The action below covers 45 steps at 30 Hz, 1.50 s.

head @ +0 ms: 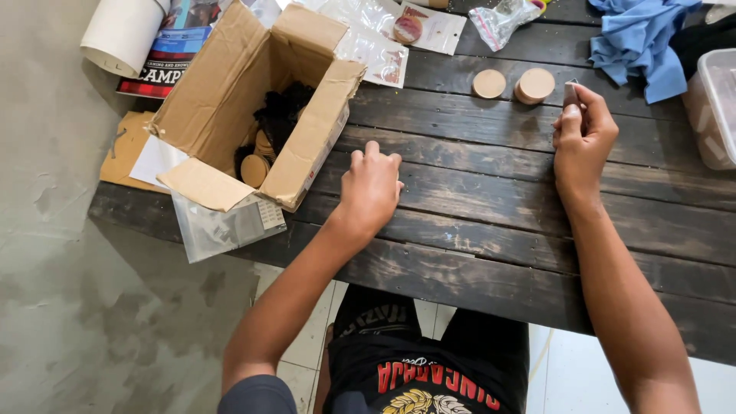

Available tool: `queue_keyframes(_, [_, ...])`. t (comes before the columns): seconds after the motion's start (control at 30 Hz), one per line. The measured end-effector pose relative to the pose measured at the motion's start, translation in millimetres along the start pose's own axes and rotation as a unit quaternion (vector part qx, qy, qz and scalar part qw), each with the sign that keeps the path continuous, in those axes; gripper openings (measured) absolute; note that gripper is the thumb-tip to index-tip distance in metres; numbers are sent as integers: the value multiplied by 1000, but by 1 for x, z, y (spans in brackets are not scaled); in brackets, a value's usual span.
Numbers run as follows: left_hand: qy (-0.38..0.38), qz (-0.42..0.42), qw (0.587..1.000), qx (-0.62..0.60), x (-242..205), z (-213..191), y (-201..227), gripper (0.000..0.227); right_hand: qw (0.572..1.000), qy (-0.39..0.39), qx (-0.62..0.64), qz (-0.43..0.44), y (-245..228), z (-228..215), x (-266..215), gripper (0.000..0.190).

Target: The person repeatedly picks up small round wooden pieces from a cardboard box and smooths their edges using a small metal tool. The person handles each piece one at a time, rotating it while scraping the edges, then places it on the table. The process continues throughout the clip.

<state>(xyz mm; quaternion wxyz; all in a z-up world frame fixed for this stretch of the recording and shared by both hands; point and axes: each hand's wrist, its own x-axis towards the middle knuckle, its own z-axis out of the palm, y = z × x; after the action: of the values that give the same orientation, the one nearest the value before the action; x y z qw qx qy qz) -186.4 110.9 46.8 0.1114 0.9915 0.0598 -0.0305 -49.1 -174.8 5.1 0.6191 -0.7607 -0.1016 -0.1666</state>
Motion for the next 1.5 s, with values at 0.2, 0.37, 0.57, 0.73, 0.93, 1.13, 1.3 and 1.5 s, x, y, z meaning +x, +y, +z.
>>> queue_keyframes(0.2, [-21,33,999,-10,14,-6,-8,8,1000,-2,-9,-17,-2,-1,-1,29])
queue_keyframes(0.37, [-47,42,998,-24,14,-22,-14,9,1000,1,-1,-6,3,-2,0,29])
queue_keyframes(0.57, [-71,42,996,-26,8,-35,-17,47,1000,0,-1,-7,-2,-1,-1,28])
queue_keyframes(0.73, [-68,39,993,-88,-6,-55,-21,72,1000,6,-2,-2,3,-2,0,27])
queue_keyframes(0.93, [-4,79,987,-139,-12,-49,-40,44,1000,-4,-13,-7,-5,0,-2,27])
queue_keyframes(1.13, [36,77,982,-168,-19,-61,-30,46,999,2,-20,-27,2,-2,0,27])
queue_keyframes(1.3, [94,125,974,-165,-32,-82,-3,70,999,2,-22,-32,1,-2,-1,28])
queue_keyframes(1.5, [-73,92,817,-565,-14,-5,57,54,996,9,-45,-80,-3,-2,0,27])
